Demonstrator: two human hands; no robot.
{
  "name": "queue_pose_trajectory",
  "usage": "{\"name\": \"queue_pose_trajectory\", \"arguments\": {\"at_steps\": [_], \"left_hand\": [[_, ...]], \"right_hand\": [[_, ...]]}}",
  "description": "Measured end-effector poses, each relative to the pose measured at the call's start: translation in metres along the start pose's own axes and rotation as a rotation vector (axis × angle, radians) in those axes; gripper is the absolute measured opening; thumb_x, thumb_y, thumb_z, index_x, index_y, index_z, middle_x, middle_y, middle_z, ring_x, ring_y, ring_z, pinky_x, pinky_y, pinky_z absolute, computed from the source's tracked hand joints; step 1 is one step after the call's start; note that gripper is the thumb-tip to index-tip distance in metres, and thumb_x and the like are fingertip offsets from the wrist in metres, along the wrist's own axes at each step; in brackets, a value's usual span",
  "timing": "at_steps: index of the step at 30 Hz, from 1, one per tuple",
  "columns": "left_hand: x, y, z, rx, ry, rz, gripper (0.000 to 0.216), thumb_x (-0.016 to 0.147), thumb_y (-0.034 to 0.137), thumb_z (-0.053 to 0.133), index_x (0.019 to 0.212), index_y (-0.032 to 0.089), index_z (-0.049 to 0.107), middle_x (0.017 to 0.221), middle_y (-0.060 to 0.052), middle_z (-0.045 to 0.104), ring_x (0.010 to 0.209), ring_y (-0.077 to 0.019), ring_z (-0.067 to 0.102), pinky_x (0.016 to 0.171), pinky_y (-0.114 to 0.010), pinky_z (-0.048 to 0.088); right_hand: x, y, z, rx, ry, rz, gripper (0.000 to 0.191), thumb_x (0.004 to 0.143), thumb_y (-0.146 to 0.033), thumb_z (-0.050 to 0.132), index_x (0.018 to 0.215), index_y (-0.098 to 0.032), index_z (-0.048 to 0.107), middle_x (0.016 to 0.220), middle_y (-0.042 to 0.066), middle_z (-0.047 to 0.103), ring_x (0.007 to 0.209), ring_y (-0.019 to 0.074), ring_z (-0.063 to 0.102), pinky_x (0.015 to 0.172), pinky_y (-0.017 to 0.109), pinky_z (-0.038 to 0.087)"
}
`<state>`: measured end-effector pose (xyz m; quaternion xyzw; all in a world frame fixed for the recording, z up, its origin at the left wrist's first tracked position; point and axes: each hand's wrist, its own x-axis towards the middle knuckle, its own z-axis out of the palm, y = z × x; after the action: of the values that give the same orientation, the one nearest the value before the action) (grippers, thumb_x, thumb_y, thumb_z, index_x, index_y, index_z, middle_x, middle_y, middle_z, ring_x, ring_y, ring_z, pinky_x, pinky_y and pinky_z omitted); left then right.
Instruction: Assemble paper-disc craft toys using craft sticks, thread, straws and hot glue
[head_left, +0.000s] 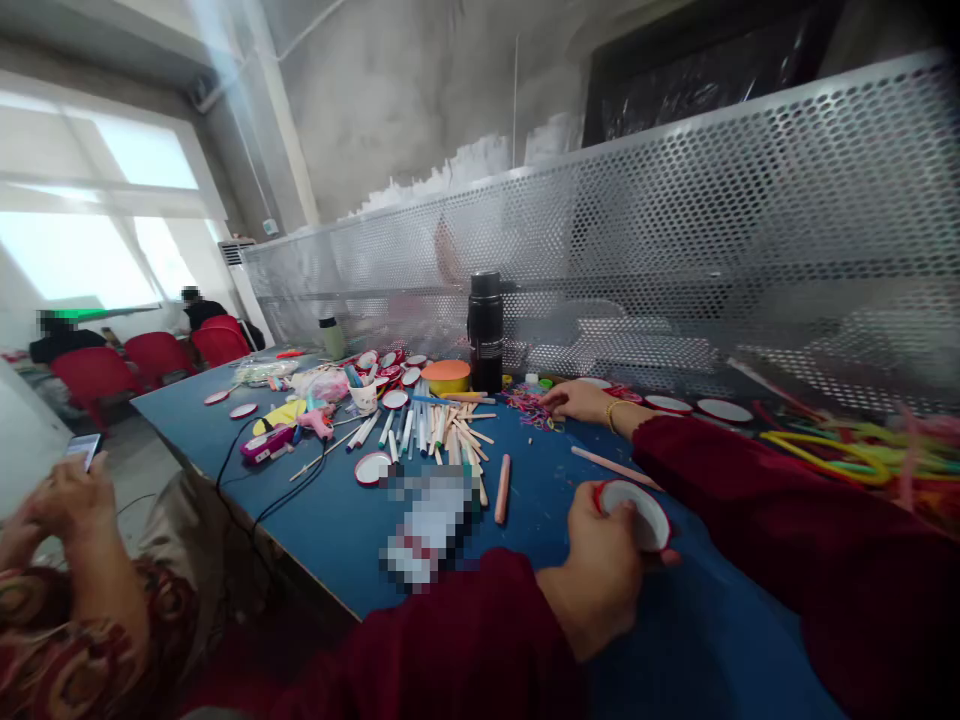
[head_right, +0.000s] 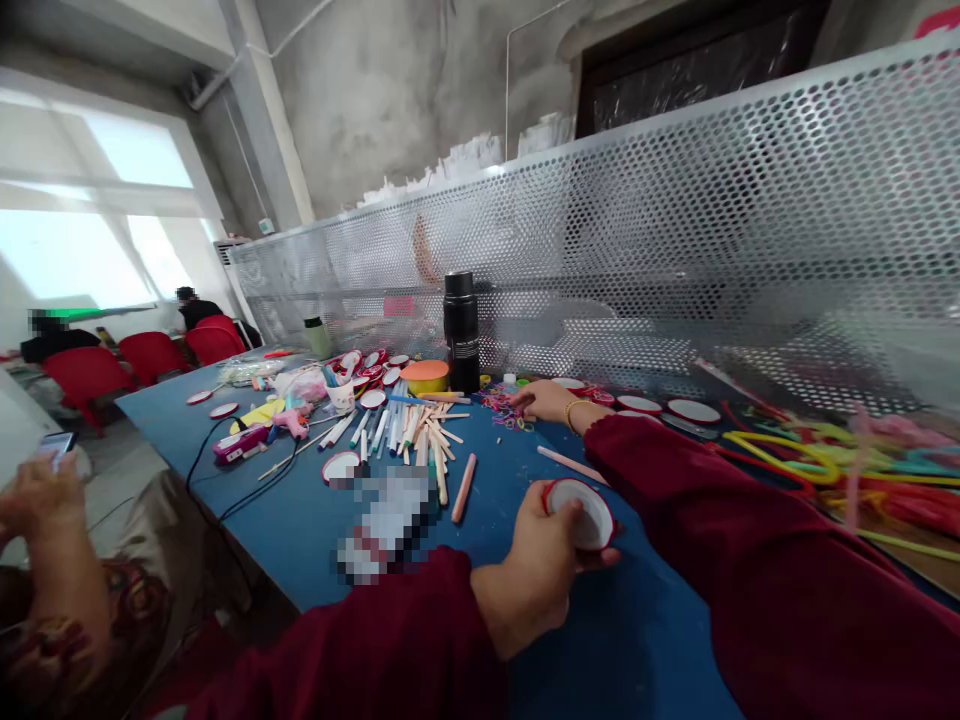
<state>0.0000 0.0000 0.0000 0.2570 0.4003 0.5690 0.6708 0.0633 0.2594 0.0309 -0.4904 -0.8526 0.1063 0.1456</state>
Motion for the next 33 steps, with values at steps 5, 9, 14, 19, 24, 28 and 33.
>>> {"name": "queue_pose_trajectory", "arguments": {"at_steps": [5, 9, 14, 19, 24, 28, 33], "left_hand": [[-0.002, 0.002, 0.000, 0.011, 0.041, -0.005, 0.023, 0.092, 0.019, 0.053, 0.115, 0.017, 0.055, 0.104, -0.008, 0.064, 0.077, -0.0148, 0.067, 0.056, -0.023, 0.058], [-0.004, 0.001, -0.002, 0.013, 0.062, 0.003, 0.021, 0.095, 0.020, 0.051, 0.115, 0.018, 0.055, 0.106, -0.008, 0.062, 0.078, -0.0135, 0.064, 0.062, -0.026, 0.061], [-0.003, 0.001, -0.002, 0.006, 0.066, -0.017, 0.017, 0.096, 0.020, 0.050, 0.113, 0.019, 0.055, 0.102, -0.007, 0.063, 0.076, -0.0126, 0.063, 0.067, -0.027, 0.062], [-0.002, -0.001, 0.000, -0.021, 0.076, 0.010, 0.018, 0.094, 0.020, 0.054, 0.112, 0.019, 0.056, 0.105, -0.007, 0.063, 0.075, -0.0131, 0.065, 0.066, -0.027, 0.061], [0.001, 0.000, -0.002, -0.027, 0.074, -0.016, 0.017, 0.091, 0.019, 0.056, 0.108, 0.018, 0.055, 0.100, -0.007, 0.063, 0.071, -0.0133, 0.063, 0.057, -0.025, 0.059], [0.003, 0.002, -0.003, 0.003, 0.033, 0.007, 0.017, 0.090, 0.018, 0.057, 0.107, 0.017, 0.056, 0.099, -0.007, 0.061, 0.071, -0.0133, 0.063, 0.050, -0.022, 0.055], [-0.001, 0.000, -0.002, 0.026, -0.041, 0.038, 0.020, 0.090, 0.020, 0.056, 0.110, 0.017, 0.054, 0.100, -0.007, 0.064, 0.079, -0.0182, 0.070, 0.053, -0.023, 0.057]], "right_hand": [[0.010, -0.007, 0.007, -0.108, 0.023, 0.016, 0.028, 0.079, -0.022, 0.063, 0.099, -0.023, 0.083, 0.096, 0.004, 0.081, 0.087, 0.0205, 0.072, 0.076, 0.027, 0.051], [0.019, -0.014, 0.018, -0.204, 0.015, -0.015, 0.024, 0.081, -0.026, 0.065, 0.097, -0.025, 0.083, 0.100, 0.004, 0.080, 0.091, 0.0200, 0.071, 0.079, 0.027, 0.050], [0.023, -0.020, 0.024, -0.306, -0.004, -0.072, 0.021, 0.084, -0.030, 0.064, 0.094, -0.026, 0.083, 0.099, 0.005, 0.080, 0.090, 0.0205, 0.071, 0.081, 0.028, 0.049], [0.022, -0.032, 0.026, -0.379, 0.032, -0.153, 0.016, 0.083, -0.022, 0.065, 0.077, -0.017, 0.079, 0.097, 0.019, 0.078, 0.103, 0.0299, 0.070, 0.095, 0.038, 0.046], [0.016, -0.037, 0.021, -0.328, 0.105, -0.156, 0.016, 0.085, -0.026, 0.063, 0.083, -0.016, 0.076, 0.101, 0.018, 0.078, 0.103, 0.0285, 0.068, 0.094, 0.036, 0.045], [0.000, -0.024, 0.000, -0.227, 0.165, -0.055, 0.031, 0.094, -0.033, 0.050, 0.099, -0.017, 0.076, 0.101, 0.010, 0.078, 0.090, 0.0204, 0.069, 0.080, 0.028, 0.049], [-0.032, -0.007, -0.019, -0.155, 0.164, -0.006, 0.035, 0.096, -0.036, 0.048, 0.109, -0.017, 0.076, 0.105, 0.006, 0.078, 0.090, 0.0169, 0.069, 0.076, 0.023, 0.049]]}}
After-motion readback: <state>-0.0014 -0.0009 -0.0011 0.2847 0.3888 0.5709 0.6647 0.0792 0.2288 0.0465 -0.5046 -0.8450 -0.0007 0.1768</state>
